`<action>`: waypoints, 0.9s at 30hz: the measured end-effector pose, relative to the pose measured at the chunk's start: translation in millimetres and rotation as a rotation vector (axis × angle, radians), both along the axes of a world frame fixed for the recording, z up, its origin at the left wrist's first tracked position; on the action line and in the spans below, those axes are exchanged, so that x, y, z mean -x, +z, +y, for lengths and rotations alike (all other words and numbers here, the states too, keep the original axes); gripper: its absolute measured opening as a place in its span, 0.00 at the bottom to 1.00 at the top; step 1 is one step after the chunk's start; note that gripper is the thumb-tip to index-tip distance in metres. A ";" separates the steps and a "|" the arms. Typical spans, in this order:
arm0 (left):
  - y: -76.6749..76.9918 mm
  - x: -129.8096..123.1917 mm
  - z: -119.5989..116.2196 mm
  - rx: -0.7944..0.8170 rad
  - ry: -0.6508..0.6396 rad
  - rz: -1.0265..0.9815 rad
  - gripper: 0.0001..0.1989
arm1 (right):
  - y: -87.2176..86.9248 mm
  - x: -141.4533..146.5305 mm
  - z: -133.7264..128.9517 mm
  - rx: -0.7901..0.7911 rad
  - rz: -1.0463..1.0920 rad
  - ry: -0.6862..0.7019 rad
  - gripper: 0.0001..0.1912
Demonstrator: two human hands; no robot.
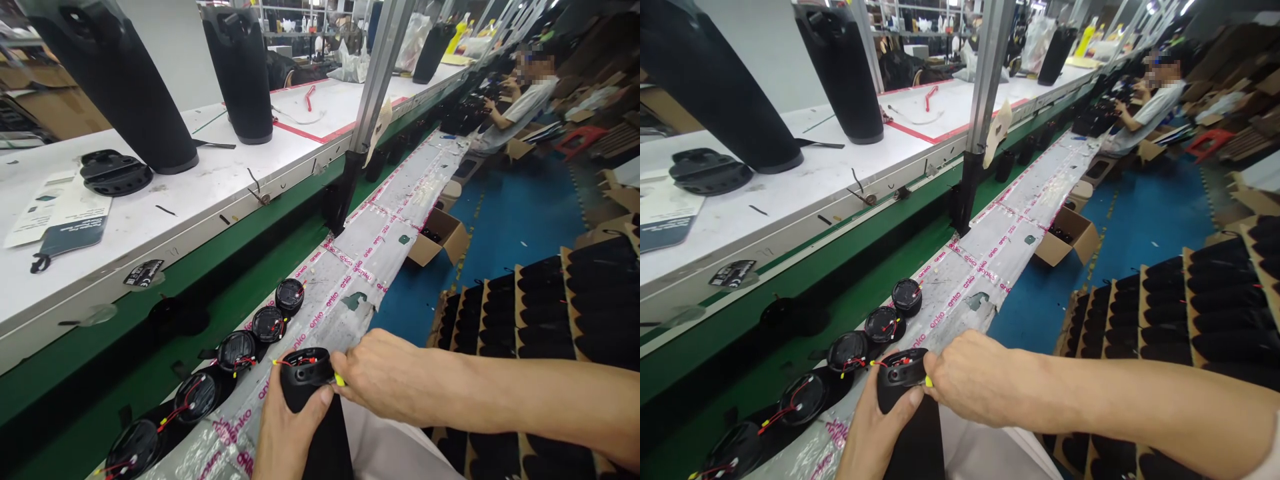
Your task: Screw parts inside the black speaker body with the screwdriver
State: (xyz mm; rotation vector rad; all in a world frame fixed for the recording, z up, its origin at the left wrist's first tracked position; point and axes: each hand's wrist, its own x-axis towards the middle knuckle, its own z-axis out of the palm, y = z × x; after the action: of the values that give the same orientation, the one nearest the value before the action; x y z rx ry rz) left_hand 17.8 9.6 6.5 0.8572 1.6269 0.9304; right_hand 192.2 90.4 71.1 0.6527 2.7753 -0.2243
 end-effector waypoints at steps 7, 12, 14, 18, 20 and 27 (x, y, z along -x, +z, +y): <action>-0.3 1.5 4.8 0.066 -0.070 0.134 0.40 | -10.8 -4.8 12.7 0.089 -0.040 0.046 0.11; -17.6 14.6 7.7 -0.004 0.011 -0.121 0.42 | -17.7 -9.9 9.2 0.183 0.273 -0.140 0.18; -28.8 20.2 8.8 0.038 0.093 -0.259 0.42 | -18.9 -12.2 10.7 0.274 0.464 -0.284 0.19; -46.3 31.2 5.6 0.057 0.168 -0.279 0.46 | -49.0 -19.1 35.0 0.289 0.453 -0.685 0.21; -50.4 37.6 -1.7 0.037 0.208 -0.256 0.48 | -83.3 -22.0 53.0 0.276 0.362 -0.767 0.18; -59.2 52.9 -23.0 -0.212 0.185 0.213 0.44 | -206.4 -7.1 100.4 0.249 0.200 -0.848 0.16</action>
State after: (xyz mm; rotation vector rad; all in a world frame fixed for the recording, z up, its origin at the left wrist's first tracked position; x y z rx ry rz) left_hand -35.1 -13.4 -52.7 0.9889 1.8368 1.1907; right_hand 199.3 190.8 -135.3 1.7665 2.3922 -0.8164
